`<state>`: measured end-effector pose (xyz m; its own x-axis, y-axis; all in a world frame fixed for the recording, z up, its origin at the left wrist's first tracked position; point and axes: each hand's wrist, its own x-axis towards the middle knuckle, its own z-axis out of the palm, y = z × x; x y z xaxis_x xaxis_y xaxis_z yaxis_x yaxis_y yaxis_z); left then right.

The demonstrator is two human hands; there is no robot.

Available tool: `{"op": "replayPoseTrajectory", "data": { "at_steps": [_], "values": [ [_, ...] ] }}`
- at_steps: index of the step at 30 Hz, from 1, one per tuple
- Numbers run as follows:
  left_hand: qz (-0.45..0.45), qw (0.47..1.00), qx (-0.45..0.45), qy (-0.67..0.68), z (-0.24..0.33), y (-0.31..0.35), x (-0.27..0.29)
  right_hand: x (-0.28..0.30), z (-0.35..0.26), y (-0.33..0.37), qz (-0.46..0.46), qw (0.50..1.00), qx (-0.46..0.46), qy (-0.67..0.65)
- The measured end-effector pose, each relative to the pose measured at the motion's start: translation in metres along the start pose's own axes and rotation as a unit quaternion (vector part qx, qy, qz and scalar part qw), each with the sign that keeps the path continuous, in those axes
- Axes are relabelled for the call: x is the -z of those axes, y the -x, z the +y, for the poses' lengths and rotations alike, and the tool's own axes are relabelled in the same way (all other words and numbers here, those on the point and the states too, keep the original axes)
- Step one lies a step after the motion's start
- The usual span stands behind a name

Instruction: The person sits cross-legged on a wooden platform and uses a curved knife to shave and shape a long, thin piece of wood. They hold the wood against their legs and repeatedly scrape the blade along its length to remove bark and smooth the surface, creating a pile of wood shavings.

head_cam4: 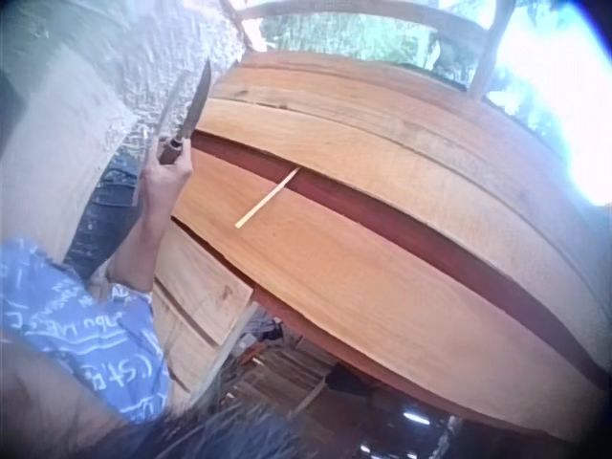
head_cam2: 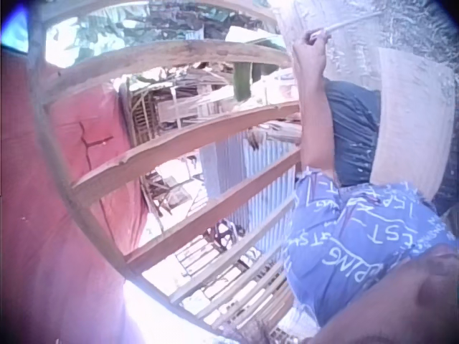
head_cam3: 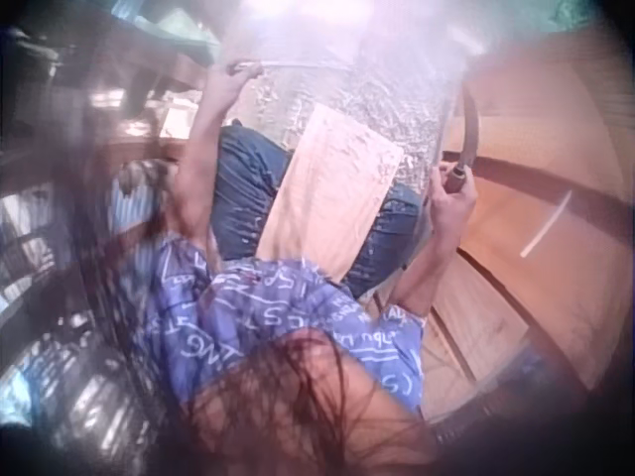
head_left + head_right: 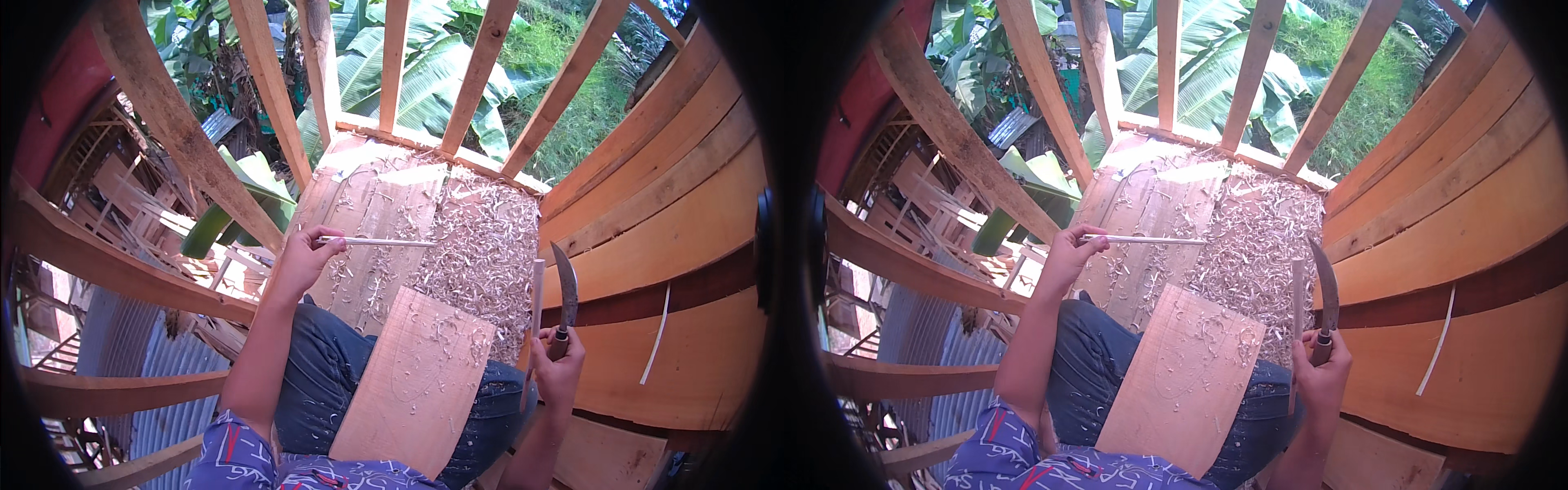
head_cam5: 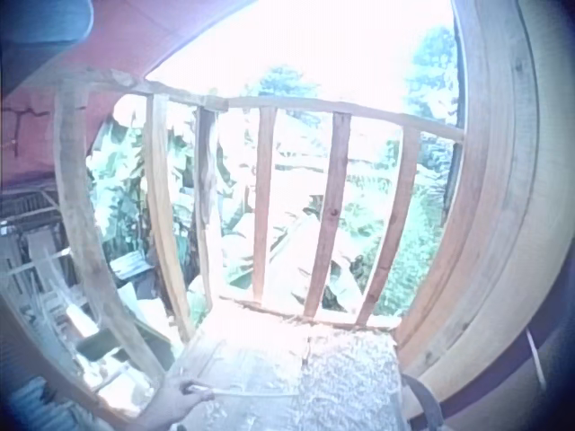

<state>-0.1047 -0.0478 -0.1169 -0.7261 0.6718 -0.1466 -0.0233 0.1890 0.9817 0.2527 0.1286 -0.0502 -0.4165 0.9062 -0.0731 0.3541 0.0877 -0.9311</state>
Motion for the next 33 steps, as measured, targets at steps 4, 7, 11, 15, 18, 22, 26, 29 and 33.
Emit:
{"op": "replayPoseTrajectory", "data": {
  "at_steps": [4, 7, 11, 15, 18, 22, 26, 29, 33],
  "values": [
    [-0.029, 0.996, -0.024, 0.084, 0.038, 0.039, -0.033, -0.025, -0.024, 0.000, -0.139, 0.974, -0.032, -0.174],
    [-0.049, 0.971, -0.061, 0.226, 0.039, 0.059, -0.041, -0.057, -0.041, 0.008, -0.182, 0.953, -0.057, -0.235],
    [-0.123, 0.891, -0.072, 0.431, 0.040, 0.080, -0.047, -0.091, -0.056, 0.027, -0.233, 0.927, -0.041, -0.291],
    [-0.120, 0.836, -0.136, 0.518, 0.048, 0.093, -0.060, -0.111, -0.061, 0.052, -0.243, 0.900, -0.057, -0.357],
    [-0.140, 0.919, -0.113, 0.351, 0.072, 0.120, -0.059, -0.125, -0.059, 0.070, -0.233, 0.883, -0.075, -0.401],
    [-0.144, 0.923, -0.071, 0.348, 0.080, 0.151, -0.059, -0.143, -0.059, 0.096, -0.201, 0.897, -0.052, -0.391],
    [-0.082, 0.946, -0.099, 0.296, 0.071, 0.170, -0.046, -0.156, -0.052, 0.113, -0.215, 0.892, -0.076, -0.391],
    [-0.030, 0.971, -0.094, 0.216, 0.065, 0.190, -0.022, -0.165, -0.047, 0.127, -0.264, 0.872, -0.097, -0.399],
    [0.110, 0.977, -0.084, 0.159, 0.044, 0.218, 0.030, -0.158, -0.044, 0.125, -0.326, 0.868, -0.067, -0.368]
  ]
}}
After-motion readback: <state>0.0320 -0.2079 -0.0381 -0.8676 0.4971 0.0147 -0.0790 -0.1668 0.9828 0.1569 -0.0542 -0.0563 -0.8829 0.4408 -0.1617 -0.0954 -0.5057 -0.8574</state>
